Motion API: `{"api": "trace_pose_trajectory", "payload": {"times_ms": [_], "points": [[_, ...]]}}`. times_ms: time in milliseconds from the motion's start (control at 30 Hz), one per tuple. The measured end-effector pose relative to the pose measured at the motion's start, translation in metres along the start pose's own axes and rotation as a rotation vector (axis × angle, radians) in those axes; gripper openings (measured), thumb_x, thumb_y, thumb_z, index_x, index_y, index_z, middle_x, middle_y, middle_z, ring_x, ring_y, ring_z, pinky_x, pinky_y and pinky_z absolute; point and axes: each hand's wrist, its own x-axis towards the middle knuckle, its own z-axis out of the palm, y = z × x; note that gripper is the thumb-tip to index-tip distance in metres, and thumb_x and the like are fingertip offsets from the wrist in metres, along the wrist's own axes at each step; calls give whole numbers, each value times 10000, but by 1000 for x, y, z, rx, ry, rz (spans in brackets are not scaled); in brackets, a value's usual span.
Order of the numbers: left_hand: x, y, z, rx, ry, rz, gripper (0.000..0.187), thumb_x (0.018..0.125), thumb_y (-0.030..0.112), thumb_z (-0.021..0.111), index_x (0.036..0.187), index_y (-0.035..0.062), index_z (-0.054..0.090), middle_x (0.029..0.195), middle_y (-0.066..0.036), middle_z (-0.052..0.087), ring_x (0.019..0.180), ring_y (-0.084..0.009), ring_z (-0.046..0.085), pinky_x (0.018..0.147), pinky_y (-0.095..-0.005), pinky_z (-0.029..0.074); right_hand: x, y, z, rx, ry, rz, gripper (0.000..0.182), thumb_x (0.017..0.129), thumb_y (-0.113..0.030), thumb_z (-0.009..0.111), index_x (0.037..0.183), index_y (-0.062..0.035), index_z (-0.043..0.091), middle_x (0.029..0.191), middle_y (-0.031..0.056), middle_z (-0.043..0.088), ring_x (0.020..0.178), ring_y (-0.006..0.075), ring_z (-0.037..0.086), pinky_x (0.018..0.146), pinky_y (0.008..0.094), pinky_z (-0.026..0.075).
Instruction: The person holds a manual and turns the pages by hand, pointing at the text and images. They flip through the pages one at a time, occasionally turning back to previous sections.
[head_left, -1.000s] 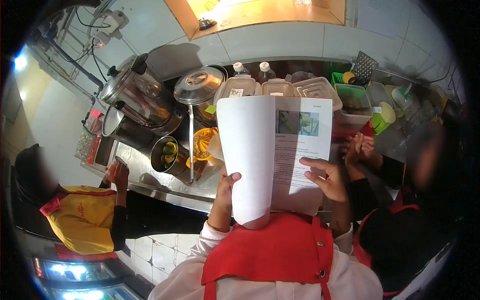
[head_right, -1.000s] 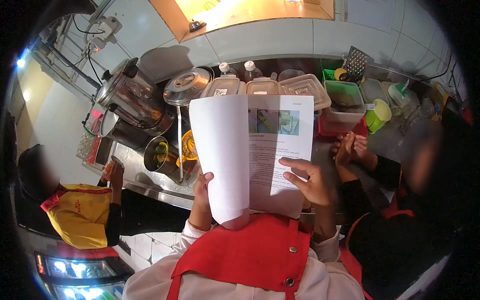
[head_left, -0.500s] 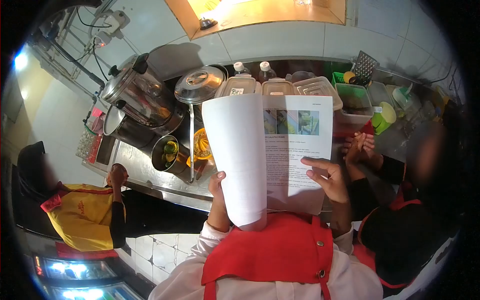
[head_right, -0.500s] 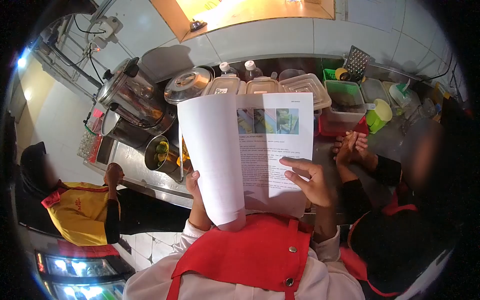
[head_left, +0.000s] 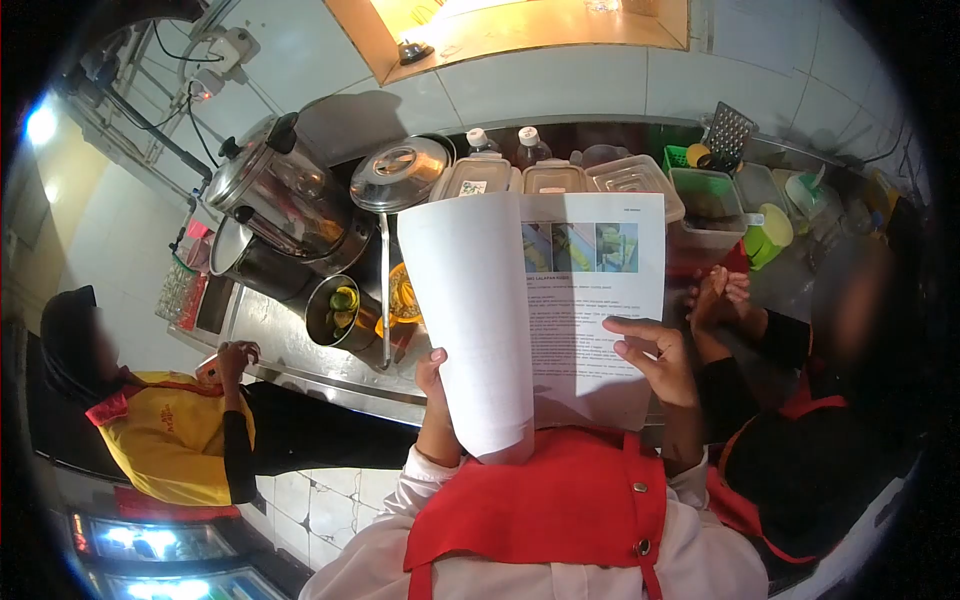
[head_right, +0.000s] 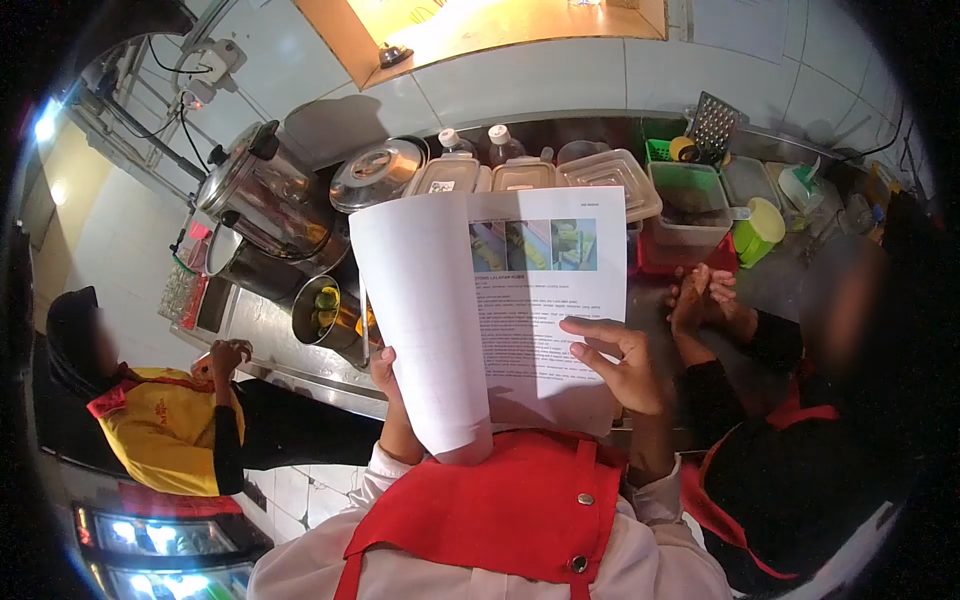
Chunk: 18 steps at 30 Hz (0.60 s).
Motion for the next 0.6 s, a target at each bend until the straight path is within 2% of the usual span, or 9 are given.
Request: {"api": "trace_pose_trajectory", "payload": {"times_ms": [100,167,267,333,600], "points": [[0,-1,-1,17,0,6,706,719,306,523,1328,-21,374,1203,-231,535,1054,-344,578,912,-422,477,0,0,-1,-24,11,-1,278,820,-37,634,1094,1,657,1107,126,652,1053,171,584,938,287,416],[0,-1,-1,13,-7,8,704,726,315,517,1329,-19,374,1207,-229,535,1058,-342,577,914,-420,476,1,5,-3,-56,-23,-25,280,850,-47,635,1130,-45,649,1157,118,630,1084,144,560,906,268,448],[2,-3,-5,83,34,-1,752,710,376,506,1323,-39,375,1217,-230,523,1069,-335,554,915,-391,453,1,5,-3,-48,-10,-26,280,849,-47,638,1129,-46,651,1145,109,638,1070,136,563,898,257,446],[5,-7,-15,-125,-77,21,738,738,385,507,1326,-40,376,1222,-234,526,1069,-339,566,913,-400,467,1,5,-2,-22,-6,-20,276,850,-48,637,1126,-43,652,1139,108,640,1058,135,568,894,255,448],[9,-8,-10,-166,-104,87,712,771,426,512,1328,-3,398,1231,-201,539,1077,-311,575,917,-400,479,1,8,-3,-20,10,-35,268,858,-52,631,1125,-22,646,1115,110,650,1042,136,577,884,257,455]]}}
